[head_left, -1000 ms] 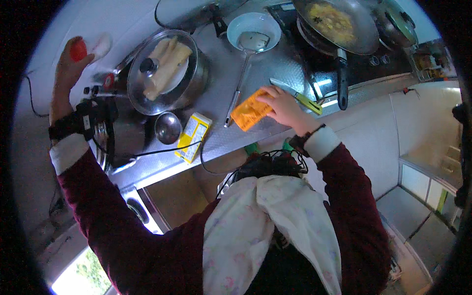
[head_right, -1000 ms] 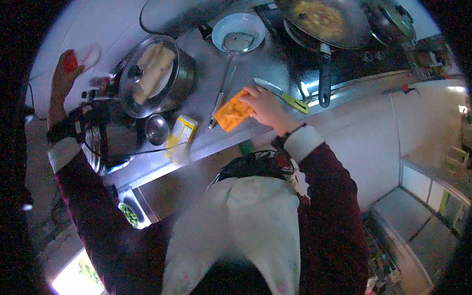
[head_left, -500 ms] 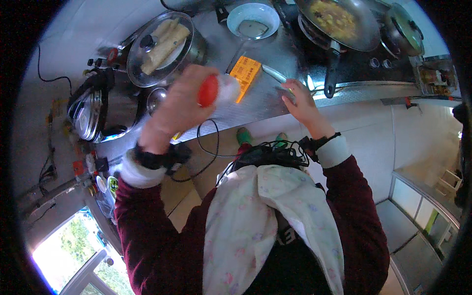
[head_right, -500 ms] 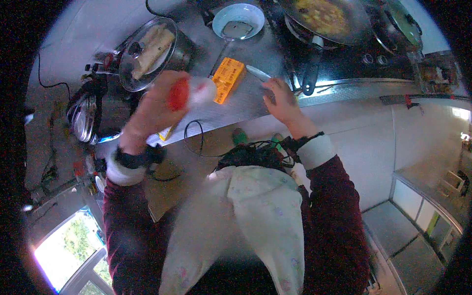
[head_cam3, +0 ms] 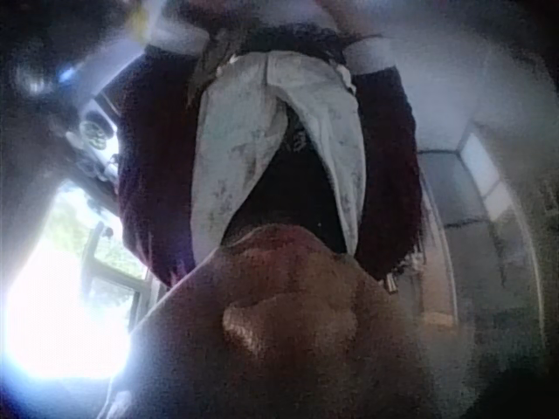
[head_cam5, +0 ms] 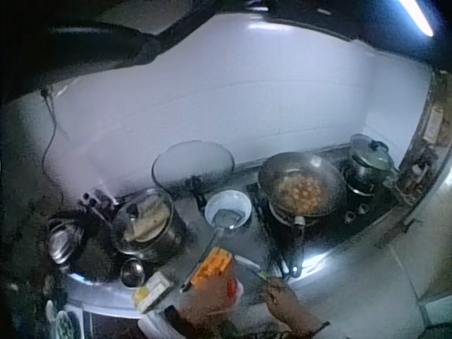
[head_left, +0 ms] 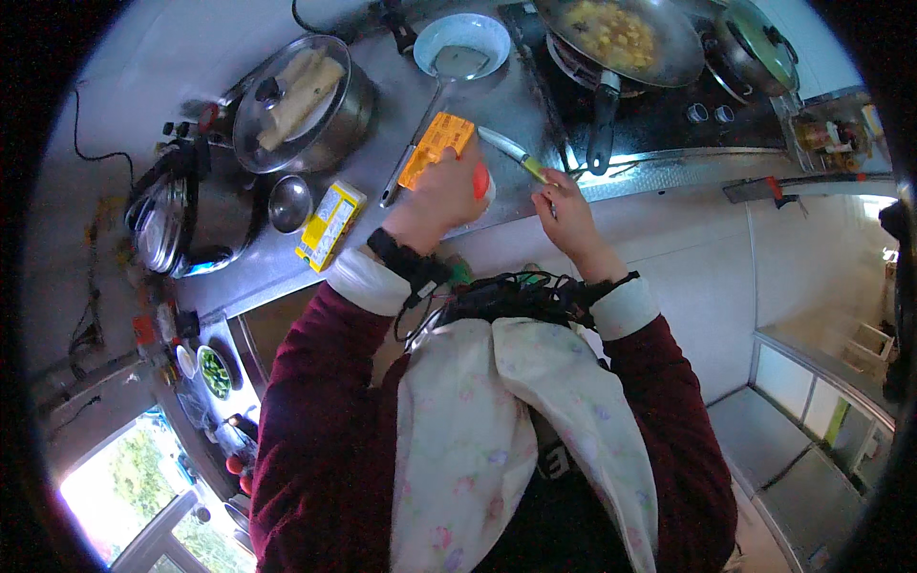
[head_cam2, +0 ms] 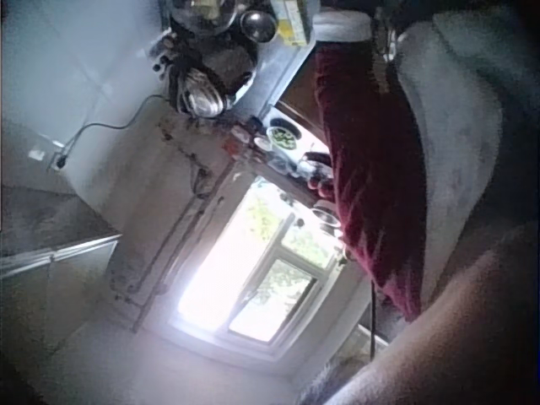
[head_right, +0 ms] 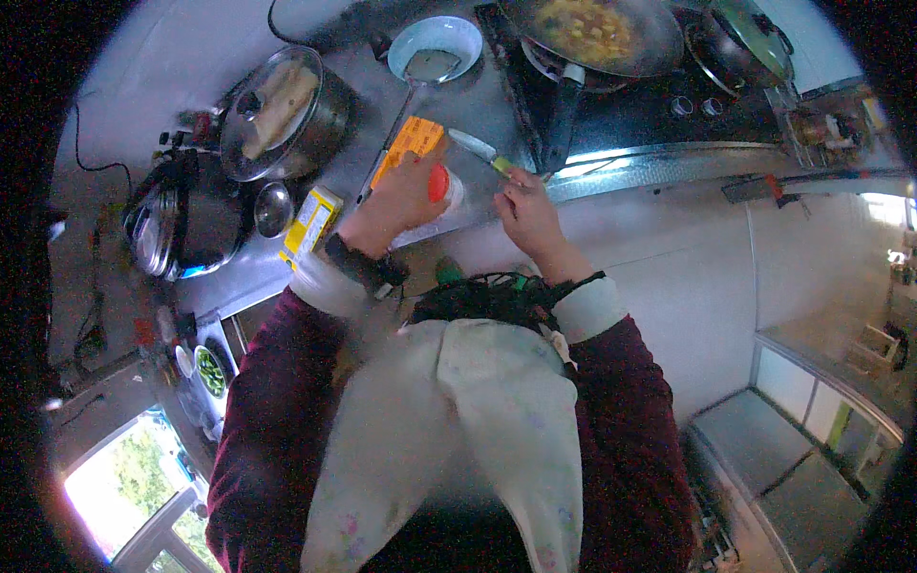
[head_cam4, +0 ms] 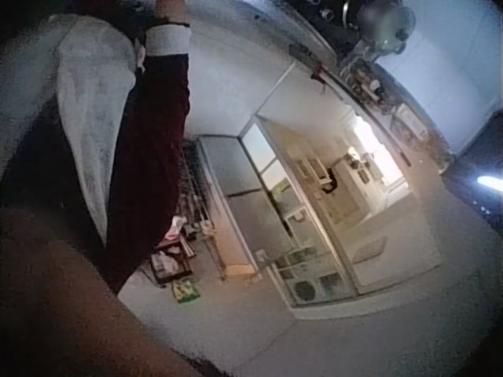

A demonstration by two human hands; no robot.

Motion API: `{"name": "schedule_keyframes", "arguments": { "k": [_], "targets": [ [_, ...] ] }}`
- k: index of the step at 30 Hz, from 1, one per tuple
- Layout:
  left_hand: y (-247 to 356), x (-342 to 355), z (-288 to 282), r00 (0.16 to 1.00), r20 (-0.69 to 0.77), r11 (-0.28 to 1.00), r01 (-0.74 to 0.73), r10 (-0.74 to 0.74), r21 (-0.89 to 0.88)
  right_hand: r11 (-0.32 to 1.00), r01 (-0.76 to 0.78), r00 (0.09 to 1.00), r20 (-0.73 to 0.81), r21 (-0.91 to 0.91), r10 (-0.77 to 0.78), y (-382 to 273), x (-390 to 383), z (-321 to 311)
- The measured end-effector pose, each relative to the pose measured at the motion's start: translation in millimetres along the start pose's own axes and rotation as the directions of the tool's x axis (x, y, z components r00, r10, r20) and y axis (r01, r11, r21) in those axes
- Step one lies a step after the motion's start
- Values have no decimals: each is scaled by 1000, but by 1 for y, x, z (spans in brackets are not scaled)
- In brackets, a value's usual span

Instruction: The person tears green leafy vegetables by hand into a white bowl, then retrieves a yellow seasoning packet from the refrigerator and adds its contents to a pan on the stove. They stir the pan contents with a spatula and cover the pan with a lid.

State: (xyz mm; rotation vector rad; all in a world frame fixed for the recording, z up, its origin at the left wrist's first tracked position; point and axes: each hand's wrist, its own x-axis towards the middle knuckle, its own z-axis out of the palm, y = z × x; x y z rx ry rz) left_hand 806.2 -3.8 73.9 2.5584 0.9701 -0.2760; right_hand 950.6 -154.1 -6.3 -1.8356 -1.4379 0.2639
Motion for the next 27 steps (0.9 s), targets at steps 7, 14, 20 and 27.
{"name": "schedule_keyframes", "arguments": {
  "k": [7,14,20,27],
  "targets": [
    [-40,8,-18,991,90,841,132,-99,-524,982,-99,994,57,161,91,-37,5,-13],
    [-62,-17,-24,950,231,266,282,-210,-922,989,110,992,57,94,-116,-79,32,5],
    [-54,-44,-21,978,193,37,197,-77,-980,982,185,965,181,37,-188,-91,49,25],
    [-79,-61,-21,978,205,-245,205,26,-948,934,-157,975,203,321,94,-73,45,8]
  ]
}}
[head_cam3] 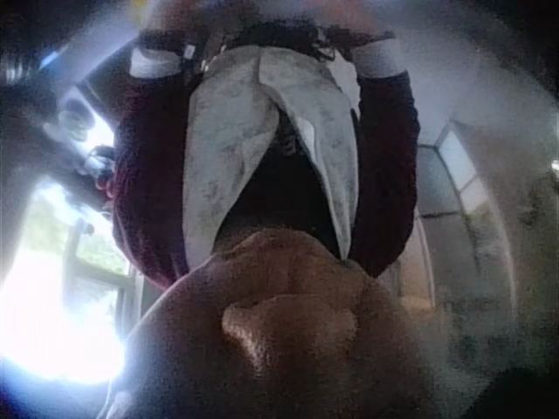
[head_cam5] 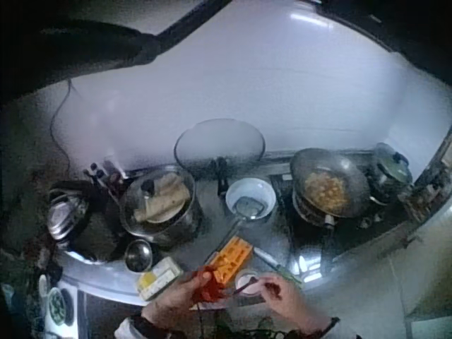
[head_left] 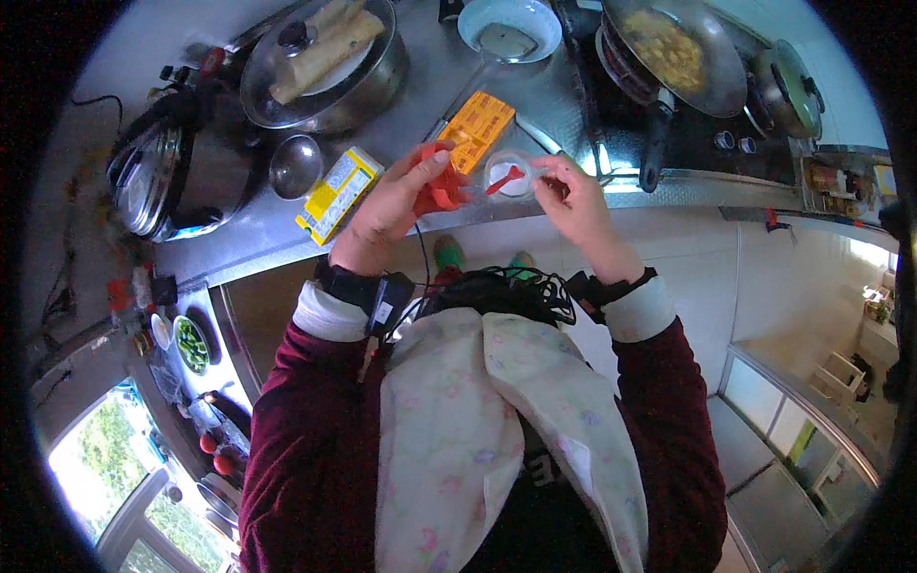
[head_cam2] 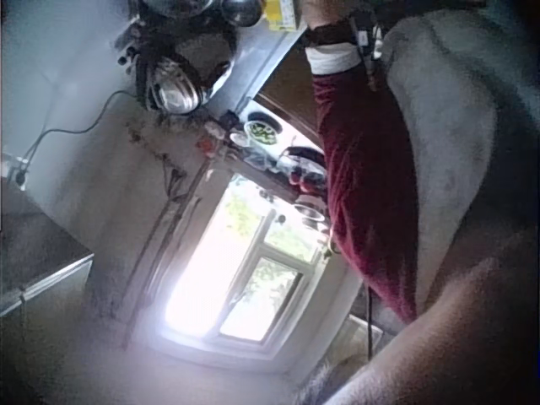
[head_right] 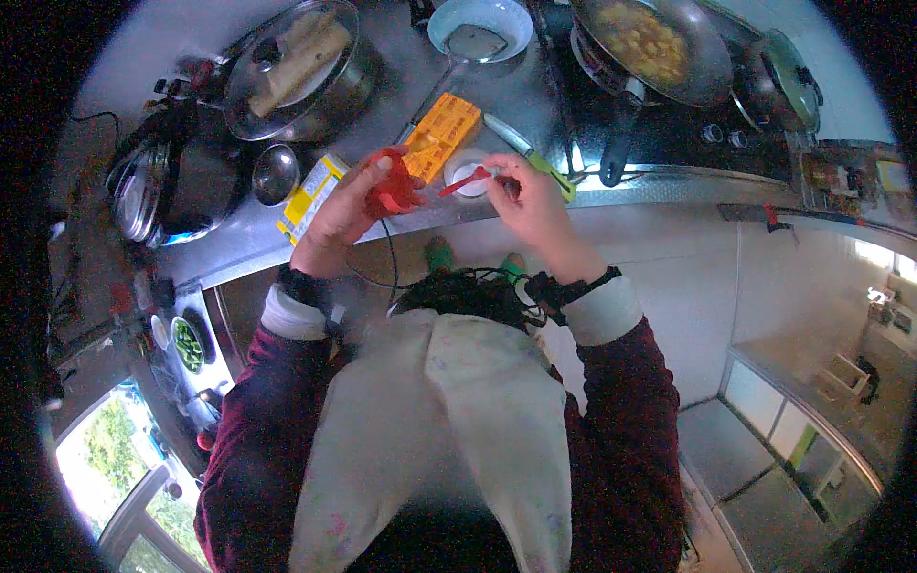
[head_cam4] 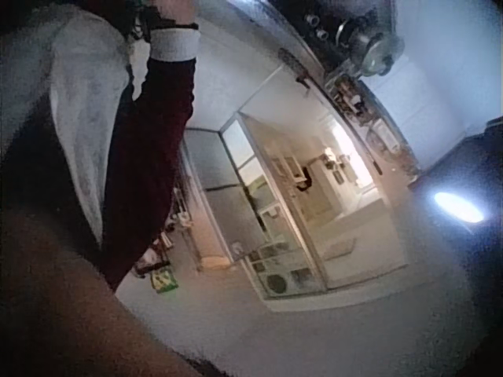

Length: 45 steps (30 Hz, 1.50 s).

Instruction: The person tears green leafy vegetables by hand into a white bowl, then retrieves a yellow seasoning packet from the refrigerator and adds its contents to a pan on the stove. They stir the pan contents with a spatula and cover the pan with a lid.

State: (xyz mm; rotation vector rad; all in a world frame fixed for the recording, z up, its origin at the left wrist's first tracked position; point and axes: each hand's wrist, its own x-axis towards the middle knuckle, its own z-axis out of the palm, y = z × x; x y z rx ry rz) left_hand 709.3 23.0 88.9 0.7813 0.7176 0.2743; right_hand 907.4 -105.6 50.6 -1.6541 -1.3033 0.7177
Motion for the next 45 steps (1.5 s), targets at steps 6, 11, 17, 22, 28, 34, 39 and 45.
{"name": "schedule_keyframes", "arguments": {
  "k": [6,11,17,22,28,34,39,45],
  "targets": [
    [-11,-2,13,987,147,987,-41,64,-155,964,88,970,240,-251,-27,-7,8,14],
    [-7,-8,0,994,55,990,-82,89,-118,986,-139,990,41,95,136,-9,9,-6],
    [-15,-13,-23,983,-170,989,-95,75,-109,987,-3,998,-56,-161,-6,-7,11,-16],
    [-23,-13,-27,978,-205,992,-65,42,-105,972,12,994,-104,-234,-38,-6,11,-10],
    [-23,-13,-25,983,-182,996,-51,37,-76,974,17,996,-80,-227,-36,0,13,-1],
    [-24,-13,-22,983,-182,996,-39,25,-76,992,-111,990,-94,-66,104,9,9,-5],
    [-26,-14,-27,982,-184,995,-64,49,-78,971,-220,953,-191,93,234,14,4,-20],
    [-26,-16,-34,976,-208,985,-92,61,-145,871,-252,893,-244,422,377,15,-15,-29]
  ]
}}
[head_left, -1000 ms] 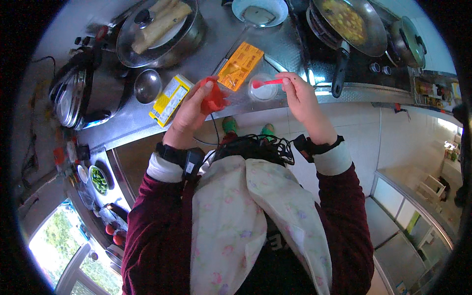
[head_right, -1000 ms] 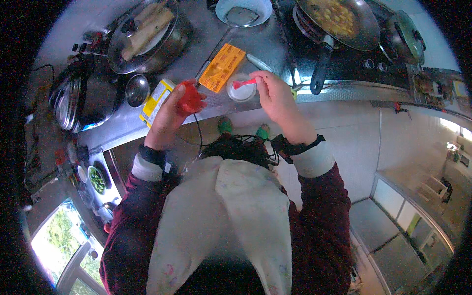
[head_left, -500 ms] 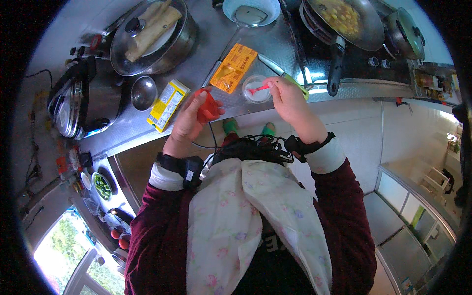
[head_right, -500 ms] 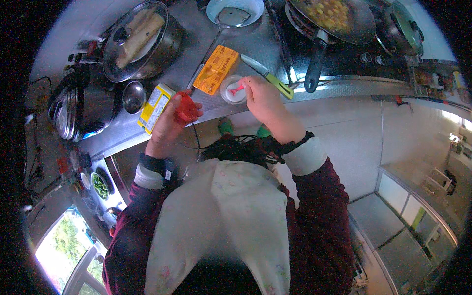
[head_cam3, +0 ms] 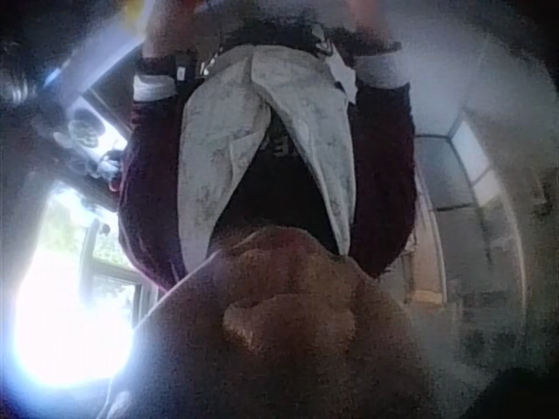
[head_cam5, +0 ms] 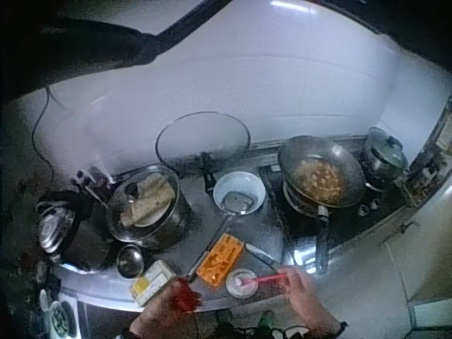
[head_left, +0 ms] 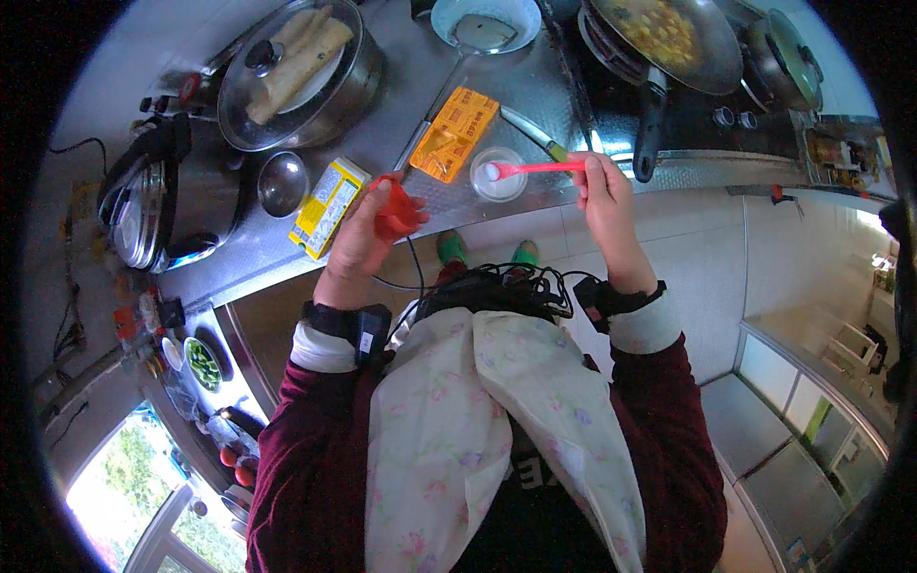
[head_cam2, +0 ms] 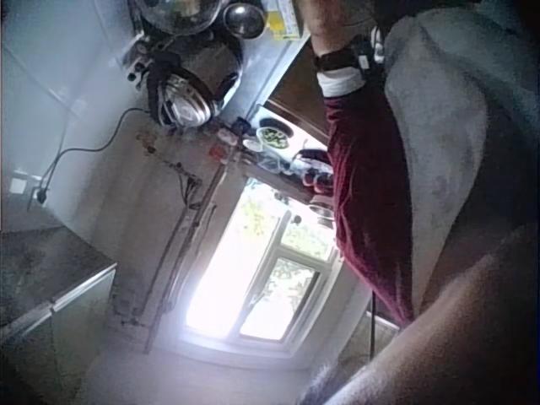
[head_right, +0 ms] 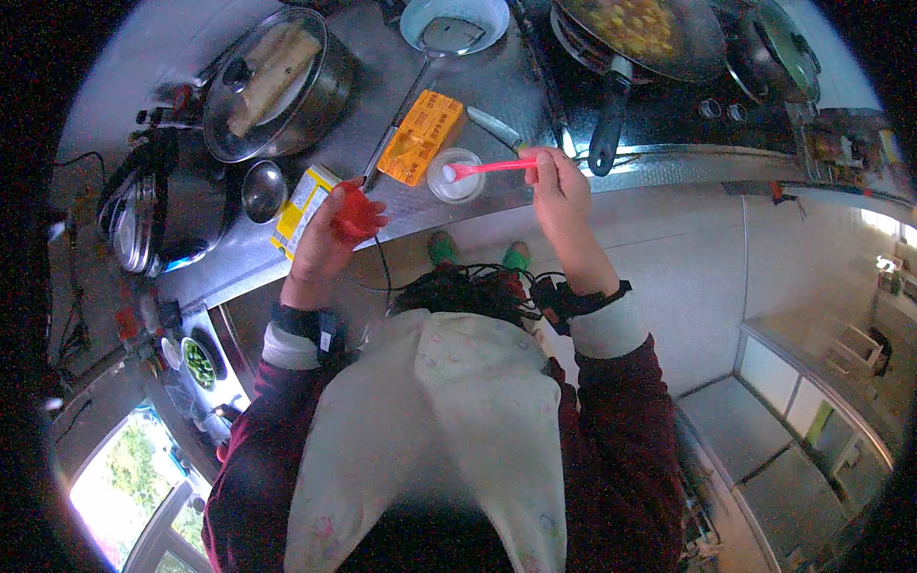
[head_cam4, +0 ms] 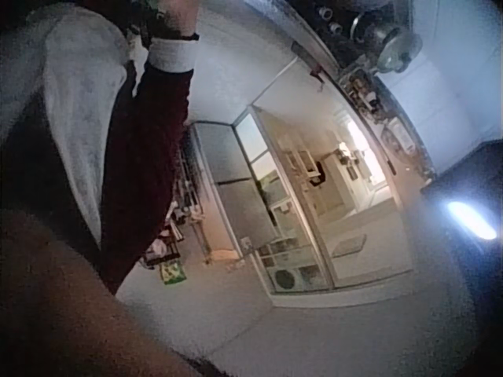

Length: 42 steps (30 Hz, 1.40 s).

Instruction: The person tears green leafy vegetables by hand into a white bowl, then retrieves a yellow seasoning packet from the refrigerator and adds its contents to a pan on the stove. They stir the pan contents with a spatula and cover the pan with a lid.

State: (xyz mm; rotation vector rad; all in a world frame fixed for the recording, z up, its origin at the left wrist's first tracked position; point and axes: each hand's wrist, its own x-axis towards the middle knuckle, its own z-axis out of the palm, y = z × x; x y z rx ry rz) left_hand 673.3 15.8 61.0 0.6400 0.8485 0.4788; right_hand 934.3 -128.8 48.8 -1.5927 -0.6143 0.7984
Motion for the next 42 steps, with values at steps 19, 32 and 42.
{"name": "schedule_keyframes", "arguments": {
  "k": [19,32,42],
  "targets": [
    [7,-4,1,999,40,999,13,-15,35,977,40,995,-101,210,-19,12,-34,-10],
    [5,12,-9,991,122,999,48,-47,-7,823,-101,982,-75,559,172,-35,-58,-13],
    [2,12,-2,995,103,1000,-6,7,-13,835,135,960,-279,534,23,-120,9,-112]
  ]
}}
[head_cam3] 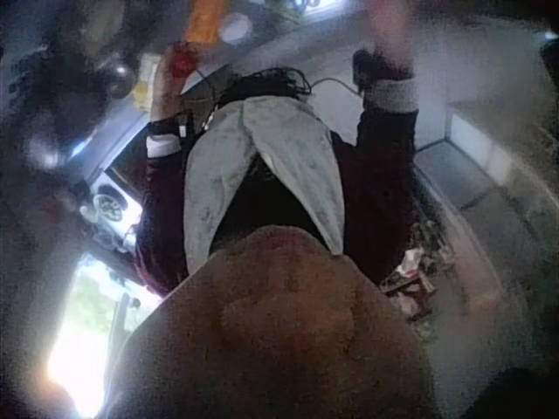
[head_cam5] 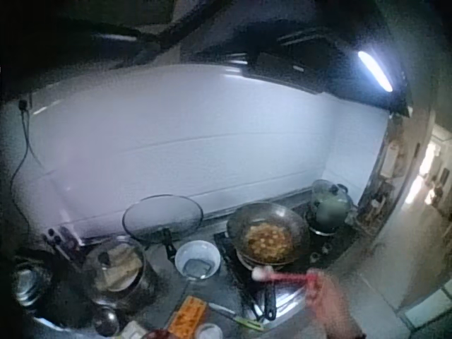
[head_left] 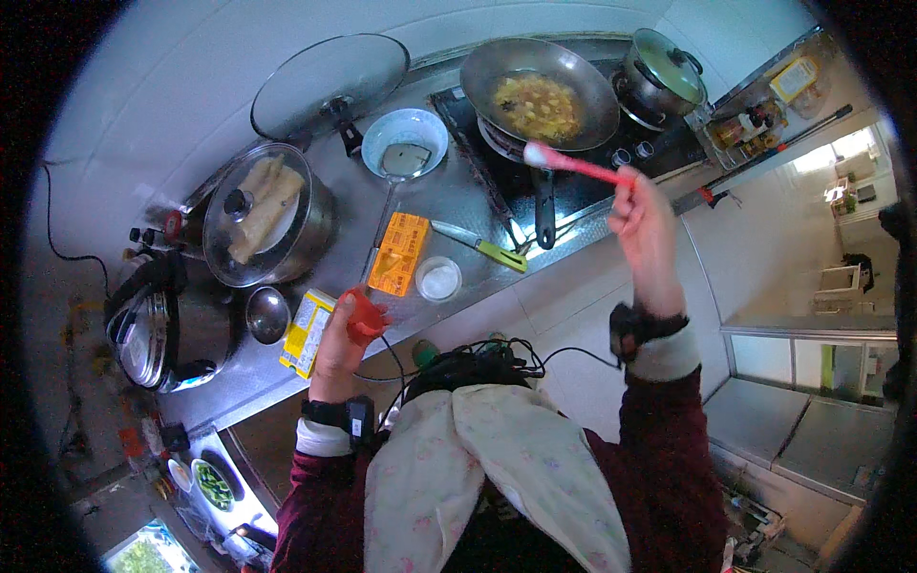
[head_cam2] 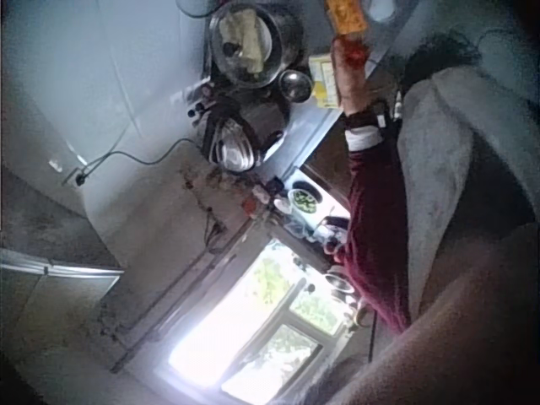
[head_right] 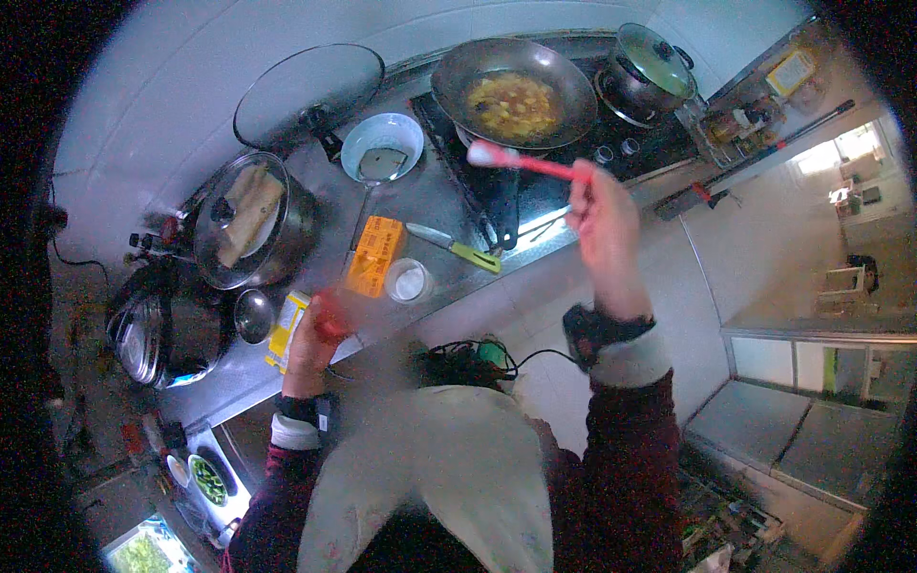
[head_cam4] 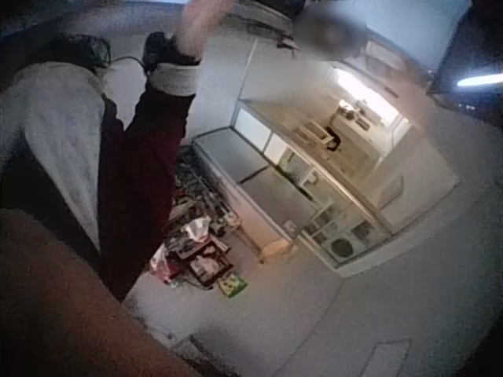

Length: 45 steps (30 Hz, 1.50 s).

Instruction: The person tears green leafy vegetables by hand into a white bowl, then retrieves a yellow seasoning packet from the refrigerator and adds its contents to a pan on the stove. They stir the pan contents with a spatula and cover the pan with a lid.

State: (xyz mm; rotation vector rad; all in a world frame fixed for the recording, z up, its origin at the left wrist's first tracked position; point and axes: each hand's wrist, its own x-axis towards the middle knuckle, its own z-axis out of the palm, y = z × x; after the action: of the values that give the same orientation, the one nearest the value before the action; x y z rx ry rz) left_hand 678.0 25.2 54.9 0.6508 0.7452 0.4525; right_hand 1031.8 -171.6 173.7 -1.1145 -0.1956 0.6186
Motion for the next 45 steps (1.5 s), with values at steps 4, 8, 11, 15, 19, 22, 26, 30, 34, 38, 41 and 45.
{"name": "schedule_keyframes", "arguments": {
  "k": [4,8,11,15,19,22,26,30,34,38,41,45],
  "targets": [
    [-3,-9,4,996,-94,1000,-5,3,-21,970,149,986,-47,-192,-160,-29,65,-3],
    [-10,-18,10,984,-165,996,-76,69,-38,875,284,945,-38,-392,-324,-27,118,-4],
    [-16,-22,12,977,-193,993,-104,91,-60,732,358,914,58,-580,-401,-19,145,-8],
    [-20,-26,14,975,-209,995,-89,75,-55,543,452,848,154,-708,-507,-10,163,-14],
    [-21,-26,22,973,-213,995,-94,84,-41,465,524,791,206,-714,-576,-8,161,-18],
    [-21,-22,29,976,-197,995,-99,95,-10,681,474,858,120,-558,-499,-17,147,-18],
    [-19,-13,31,986,-150,996,-86,79,-40,916,368,930,56,-162,-364,-30,104,-11],
    [-16,-9,31,991,-105,997,-81,81,4,943,326,939,140,-69,-315,-22,38,6],
    [-12,-11,30,992,-114,998,-58,58,-2,921,300,929,295,-249,-222,21,-30,25],
    [-6,-13,24,997,-71,1000,-22,22,3,785,289,901,432,-548,-31,78,-55,43],
    [-6,-15,18,1000,-17,999,-10,10,45,723,324,881,473,-611,6,112,-55,51],
    [-9,-20,17,998,33,982,-61,55,179,578,394,846,528,-715,75,136,-51,54]
  ]
}}
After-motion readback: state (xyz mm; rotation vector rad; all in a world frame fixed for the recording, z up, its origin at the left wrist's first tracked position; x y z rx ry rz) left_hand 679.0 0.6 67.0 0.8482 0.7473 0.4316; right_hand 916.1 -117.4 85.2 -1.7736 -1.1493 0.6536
